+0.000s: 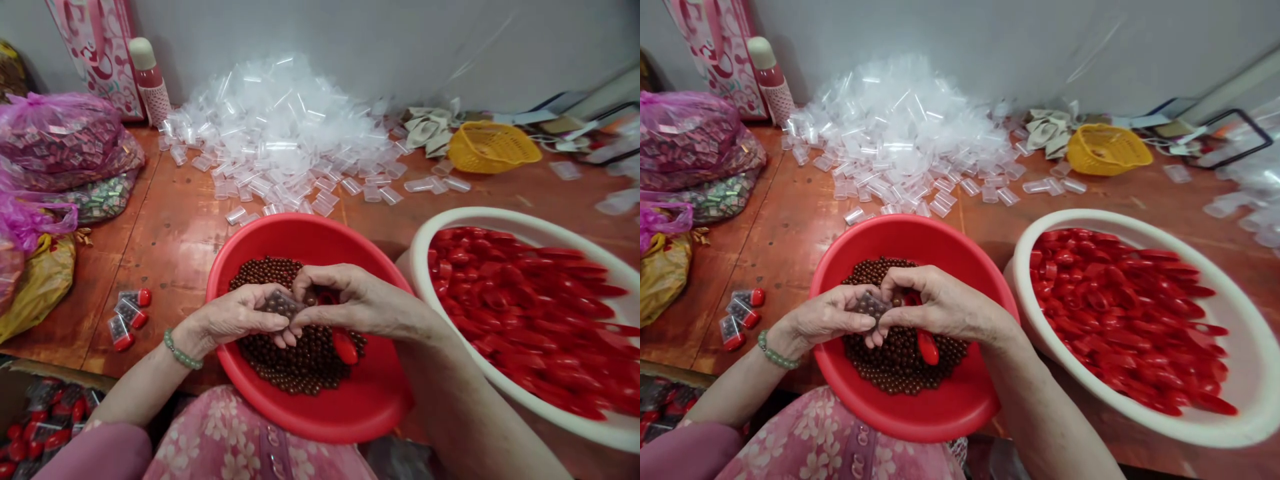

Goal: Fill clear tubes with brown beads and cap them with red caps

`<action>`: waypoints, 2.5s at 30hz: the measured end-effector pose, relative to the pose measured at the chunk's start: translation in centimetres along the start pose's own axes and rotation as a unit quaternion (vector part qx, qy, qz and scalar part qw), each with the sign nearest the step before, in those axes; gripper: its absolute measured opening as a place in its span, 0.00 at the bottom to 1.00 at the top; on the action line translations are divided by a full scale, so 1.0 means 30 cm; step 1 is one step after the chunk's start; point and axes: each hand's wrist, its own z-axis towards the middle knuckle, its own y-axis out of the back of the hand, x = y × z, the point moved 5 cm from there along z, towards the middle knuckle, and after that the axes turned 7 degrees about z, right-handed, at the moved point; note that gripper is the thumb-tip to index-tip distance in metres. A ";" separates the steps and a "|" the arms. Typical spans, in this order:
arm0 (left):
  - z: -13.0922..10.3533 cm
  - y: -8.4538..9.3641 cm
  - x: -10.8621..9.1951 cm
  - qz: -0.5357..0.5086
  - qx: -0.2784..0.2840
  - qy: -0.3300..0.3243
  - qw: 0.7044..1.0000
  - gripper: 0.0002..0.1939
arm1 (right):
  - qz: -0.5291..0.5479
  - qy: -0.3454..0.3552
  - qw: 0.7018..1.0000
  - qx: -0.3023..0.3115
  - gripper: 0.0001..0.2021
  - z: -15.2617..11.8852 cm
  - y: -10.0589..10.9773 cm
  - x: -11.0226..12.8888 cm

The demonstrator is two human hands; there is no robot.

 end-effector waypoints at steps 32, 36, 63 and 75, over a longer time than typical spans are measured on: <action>0.005 0.003 -0.025 -0.004 -0.035 -0.022 0.999 0.20 | 0.042 -0.005 0.994 -0.101 0.23 0.009 0.005 -0.014; 0.009 0.017 -0.036 -0.068 -0.041 -0.041 0.996 0.22 | 0.126 -0.028 0.972 -0.196 0.20 -0.029 0.025 -0.061; 0.009 0.039 -0.042 -0.045 -0.143 -0.046 0.988 0.18 | 0.231 0.000 0.919 -0.319 0.18 -0.070 -0.008 -0.105; 0.003 0.038 -0.041 -0.005 -0.147 -0.057 0.988 0.16 | -0.050 0.059 0.947 -0.313 0.08 -0.124 0.001 -0.076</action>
